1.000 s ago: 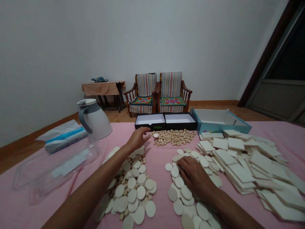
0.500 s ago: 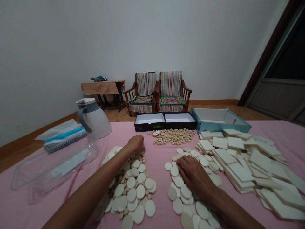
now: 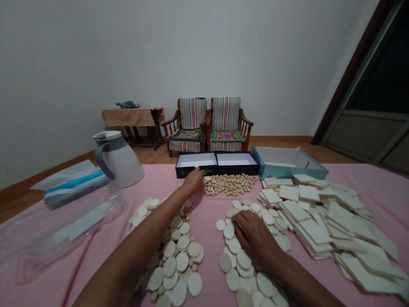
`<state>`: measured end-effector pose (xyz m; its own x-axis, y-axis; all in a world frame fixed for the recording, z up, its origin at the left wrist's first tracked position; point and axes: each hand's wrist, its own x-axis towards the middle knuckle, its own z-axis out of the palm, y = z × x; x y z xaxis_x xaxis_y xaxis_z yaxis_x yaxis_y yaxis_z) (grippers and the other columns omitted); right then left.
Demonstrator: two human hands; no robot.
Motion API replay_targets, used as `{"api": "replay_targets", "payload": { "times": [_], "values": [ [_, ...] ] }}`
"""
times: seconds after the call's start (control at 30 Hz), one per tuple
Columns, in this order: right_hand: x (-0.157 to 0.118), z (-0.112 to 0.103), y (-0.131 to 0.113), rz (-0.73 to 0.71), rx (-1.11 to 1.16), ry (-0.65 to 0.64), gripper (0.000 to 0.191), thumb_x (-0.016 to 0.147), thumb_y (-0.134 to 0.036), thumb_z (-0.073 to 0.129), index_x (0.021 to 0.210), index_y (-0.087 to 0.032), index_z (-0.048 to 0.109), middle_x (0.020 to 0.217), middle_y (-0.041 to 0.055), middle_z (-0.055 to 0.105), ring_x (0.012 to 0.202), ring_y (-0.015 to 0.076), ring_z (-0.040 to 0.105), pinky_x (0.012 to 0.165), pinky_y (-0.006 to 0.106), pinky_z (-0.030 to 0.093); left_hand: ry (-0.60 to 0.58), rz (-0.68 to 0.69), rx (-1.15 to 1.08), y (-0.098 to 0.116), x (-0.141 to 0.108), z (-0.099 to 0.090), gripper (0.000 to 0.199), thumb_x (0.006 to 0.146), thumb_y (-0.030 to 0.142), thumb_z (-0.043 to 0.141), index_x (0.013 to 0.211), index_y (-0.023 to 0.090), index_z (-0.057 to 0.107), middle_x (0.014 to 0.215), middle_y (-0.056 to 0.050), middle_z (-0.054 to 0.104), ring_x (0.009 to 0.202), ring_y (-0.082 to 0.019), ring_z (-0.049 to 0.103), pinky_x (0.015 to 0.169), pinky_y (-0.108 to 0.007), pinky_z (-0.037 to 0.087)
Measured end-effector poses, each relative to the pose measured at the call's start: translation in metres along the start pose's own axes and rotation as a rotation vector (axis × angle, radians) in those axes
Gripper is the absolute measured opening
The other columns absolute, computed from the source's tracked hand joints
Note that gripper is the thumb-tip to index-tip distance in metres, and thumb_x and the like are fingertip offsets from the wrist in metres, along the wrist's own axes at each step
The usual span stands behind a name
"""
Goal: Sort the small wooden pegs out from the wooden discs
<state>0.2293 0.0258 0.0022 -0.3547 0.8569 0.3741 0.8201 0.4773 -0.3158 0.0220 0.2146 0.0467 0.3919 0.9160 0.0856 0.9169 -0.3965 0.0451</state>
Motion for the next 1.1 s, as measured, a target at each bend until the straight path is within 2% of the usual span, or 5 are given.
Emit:
{"api": "replay_targets", "payload": {
  "times": [0.2,0.3,0.43,0.87,1.1],
  "values": [
    [0.001,0.001,-0.001,0.023,0.007,0.012,0.016,0.092,-0.011,0.046,0.095,-0.017,0.061,0.092,0.0084,0.059,0.089,0.0232,0.05,0.079,0.038,0.039,-0.116,0.101,0.013,0.006,0.03,0.007,0.032,0.093,0.033,0.057,0.121,0.017,0.056,0.121,-0.009,0.058,0.103,-0.022,0.06,0.086,-0.042,0.053],
    [0.0,0.003,0.0,0.029,0.004,0.018,0.016,0.091,-0.011,0.047,0.097,-0.017,0.061,0.093,0.0081,0.059,0.089,0.0232,0.05,0.08,0.038,0.039,-0.206,0.145,0.008,0.003,0.038,0.011,0.032,0.093,0.033,0.057,0.121,0.016,0.056,0.121,-0.009,0.058,0.102,-0.022,0.06,0.085,-0.042,0.053],
    [0.0,0.003,0.001,0.026,0.004,0.018,0.016,0.091,-0.011,0.047,0.096,-0.017,0.061,0.092,0.0077,0.059,0.089,0.023,0.05,0.079,0.037,0.04,-0.241,0.167,-0.009,0.001,0.043,0.016,0.033,0.093,0.033,0.057,0.121,0.015,0.055,0.121,-0.01,0.058,0.102,-0.022,0.06,0.086,-0.042,0.053],
    [0.001,0.001,0.0,0.028,0.008,0.015,0.014,0.09,-0.01,0.05,0.095,-0.016,0.061,0.092,0.008,0.06,0.089,0.0227,0.05,0.079,0.036,0.04,-0.062,0.073,-0.128,0.001,0.04,0.032,0.034,0.092,0.033,0.058,0.121,0.016,0.055,0.121,-0.01,0.058,0.103,-0.022,0.06,0.086,-0.042,0.053],
    [0.002,-0.001,0.0,0.022,-0.011,0.019,0.013,0.089,-0.011,0.05,0.094,-0.016,0.061,0.091,0.0082,0.06,0.088,0.0228,0.051,0.078,0.036,0.04,0.036,-0.005,-0.309,-0.008,0.036,0.019,0.033,0.093,0.033,0.058,0.121,0.016,0.056,0.122,-0.009,0.058,0.103,-0.022,0.06,0.086,-0.042,0.053]
  ]
}}
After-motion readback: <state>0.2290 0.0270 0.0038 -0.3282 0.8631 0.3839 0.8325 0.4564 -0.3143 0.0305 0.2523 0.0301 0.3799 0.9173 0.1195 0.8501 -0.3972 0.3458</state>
